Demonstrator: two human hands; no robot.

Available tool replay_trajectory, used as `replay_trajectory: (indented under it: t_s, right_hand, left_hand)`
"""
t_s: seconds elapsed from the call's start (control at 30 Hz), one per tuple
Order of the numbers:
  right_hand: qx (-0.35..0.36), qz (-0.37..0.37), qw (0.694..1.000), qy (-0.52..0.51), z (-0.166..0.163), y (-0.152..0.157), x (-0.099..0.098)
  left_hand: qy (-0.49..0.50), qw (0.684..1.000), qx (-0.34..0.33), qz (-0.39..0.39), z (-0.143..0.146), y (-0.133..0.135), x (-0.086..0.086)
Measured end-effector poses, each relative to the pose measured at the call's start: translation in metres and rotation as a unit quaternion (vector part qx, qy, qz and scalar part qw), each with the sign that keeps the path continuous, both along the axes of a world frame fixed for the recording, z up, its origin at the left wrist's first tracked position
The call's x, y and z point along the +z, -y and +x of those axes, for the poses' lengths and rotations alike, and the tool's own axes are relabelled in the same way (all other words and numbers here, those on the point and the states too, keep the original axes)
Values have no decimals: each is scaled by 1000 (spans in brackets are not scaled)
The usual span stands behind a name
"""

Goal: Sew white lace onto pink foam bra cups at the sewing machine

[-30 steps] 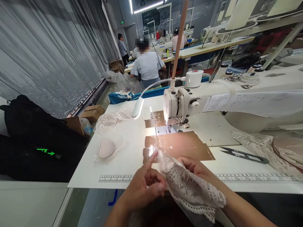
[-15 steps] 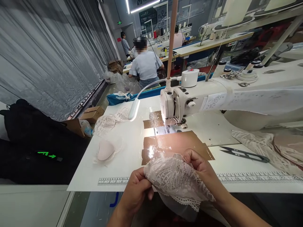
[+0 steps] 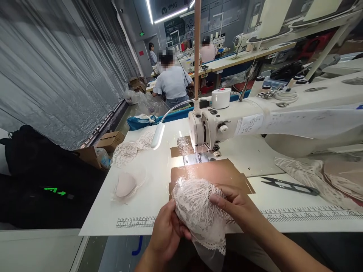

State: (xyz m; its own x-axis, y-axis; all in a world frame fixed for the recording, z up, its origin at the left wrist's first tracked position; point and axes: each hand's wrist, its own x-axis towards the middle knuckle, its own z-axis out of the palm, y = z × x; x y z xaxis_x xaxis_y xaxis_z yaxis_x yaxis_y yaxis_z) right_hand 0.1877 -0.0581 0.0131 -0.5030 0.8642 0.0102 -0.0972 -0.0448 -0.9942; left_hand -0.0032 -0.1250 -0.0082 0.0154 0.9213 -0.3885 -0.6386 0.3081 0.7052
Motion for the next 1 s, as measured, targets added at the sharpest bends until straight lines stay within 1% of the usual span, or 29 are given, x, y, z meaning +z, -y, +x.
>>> replay_trajectory:
  t_s: [0.07,0.13,0.2,0.23,0.3,0.37,0.4,0.47,0.53,0.6,0.63,0.67,0.73,0.8,0.83,0.87,0.9,0.93,1.0]
  right_hand:
    - [-29,-12,999,-16,1,0,-1]
    - [-50,-21,998,-39,1,0,-3]
    - [-57,-17,997,-46,-1,0,-6]
    - [-53,-17,997,-45,-3,1,-7]
    - [-18,-43,998,-47,-8,2,-8]
    - [20,-102,992,-76,-12,3,-8]
    - [26,-136,985,-98,-13,3,-8]
    - [3,-188,972,-138,-10,0,-7]
    - [-40,-200,966,-158,-4,-5,-5]
    - [-61,-171,972,-152,4,-8,-1]
    - [-55,-143,979,-135,6,-8,1]
    - [-37,-110,987,-109,8,-7,4]
    - [22,-39,998,-36,6,-2,11]
    - [93,21,995,31,1,5,17]
    - [117,48,990,54,-2,9,19]
    - [130,76,986,71,-5,12,20]
    - [133,105,982,84,-8,14,21]
    - [126,135,978,92,-9,15,20]
    - [87,189,972,106,-11,15,18]
  left_hand:
    - [80,997,-16,-7,-4,-1,2]
    - [149,988,-42,10,-4,0,9]
    - [169,983,-68,35,1,2,17]
    - [153,984,-76,45,6,3,20]
    - [77,992,-74,59,16,4,21]
    - [-3,996,-68,59,24,6,15]
    - [-30,996,-63,52,26,7,11]
    - [-52,997,-53,29,23,10,2]
    - [-61,997,-49,21,11,13,-2]
    - [-95,993,-44,50,-4,15,0]
    - [-129,988,-37,80,-12,15,4]
    - [-175,977,-28,117,-18,15,8]
    - [-289,938,-31,188,-26,14,20]
    - [-389,889,-84,225,-27,12,31]
    - [-417,872,-122,225,-25,10,35]
    - [-428,863,-160,216,-22,7,38]
    - [-425,861,-190,205,-18,5,39]
    - [-410,866,-210,194,-15,3,40]
    - [-374,882,-219,184,-8,0,38]
